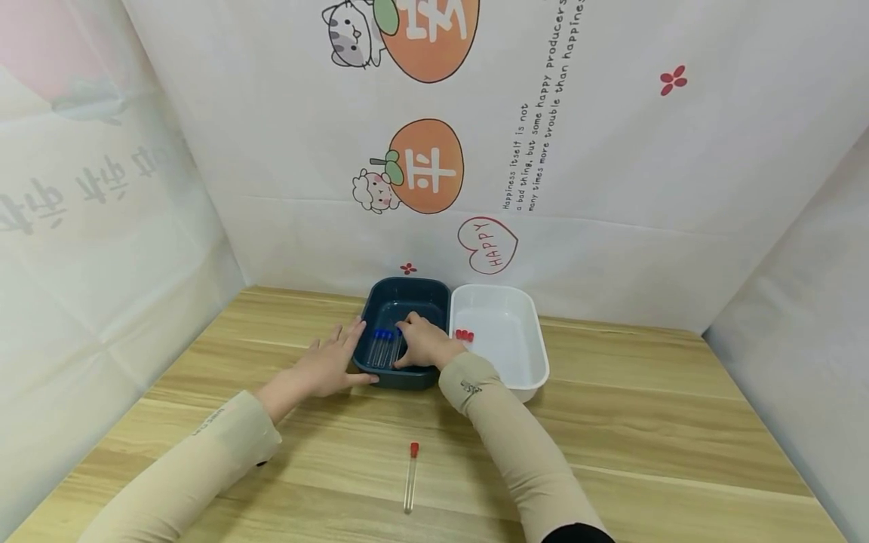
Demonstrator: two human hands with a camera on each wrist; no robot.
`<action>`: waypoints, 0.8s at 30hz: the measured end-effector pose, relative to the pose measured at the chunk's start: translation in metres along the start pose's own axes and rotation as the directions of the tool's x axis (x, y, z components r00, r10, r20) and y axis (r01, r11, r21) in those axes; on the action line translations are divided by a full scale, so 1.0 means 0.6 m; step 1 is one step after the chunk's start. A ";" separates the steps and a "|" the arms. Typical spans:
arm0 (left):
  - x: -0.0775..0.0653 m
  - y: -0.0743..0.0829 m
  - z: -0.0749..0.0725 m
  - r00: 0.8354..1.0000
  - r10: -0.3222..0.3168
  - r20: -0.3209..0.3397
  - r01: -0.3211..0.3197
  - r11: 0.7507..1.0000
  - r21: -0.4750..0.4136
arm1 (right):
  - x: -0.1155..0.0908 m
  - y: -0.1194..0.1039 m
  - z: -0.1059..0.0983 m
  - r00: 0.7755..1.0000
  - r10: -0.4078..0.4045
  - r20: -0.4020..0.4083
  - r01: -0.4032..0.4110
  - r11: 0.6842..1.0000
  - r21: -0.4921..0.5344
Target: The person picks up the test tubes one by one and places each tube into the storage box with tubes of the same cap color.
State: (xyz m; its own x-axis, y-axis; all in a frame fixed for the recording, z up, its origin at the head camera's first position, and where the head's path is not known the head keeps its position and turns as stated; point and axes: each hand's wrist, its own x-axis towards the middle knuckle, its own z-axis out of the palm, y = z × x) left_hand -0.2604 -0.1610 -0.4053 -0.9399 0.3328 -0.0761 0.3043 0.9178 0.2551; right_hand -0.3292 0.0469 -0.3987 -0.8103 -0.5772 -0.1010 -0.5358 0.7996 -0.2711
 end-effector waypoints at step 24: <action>0.004 -0.006 0.005 1.000 0.005 -0.014 -0.005 1.000 0.002 | 0.021 -0.004 0.013 0.999 0.021 0.033 -0.021 1.000 -0.005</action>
State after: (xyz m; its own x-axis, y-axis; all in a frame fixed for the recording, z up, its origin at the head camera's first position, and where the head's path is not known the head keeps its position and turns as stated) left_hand -0.2633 -0.1632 -0.4090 -0.9406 0.3340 -0.0611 0.3091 0.9167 0.2534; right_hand -0.3362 0.0365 -0.4067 -0.8134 -0.5651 -0.1380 -0.5196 0.8124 -0.2646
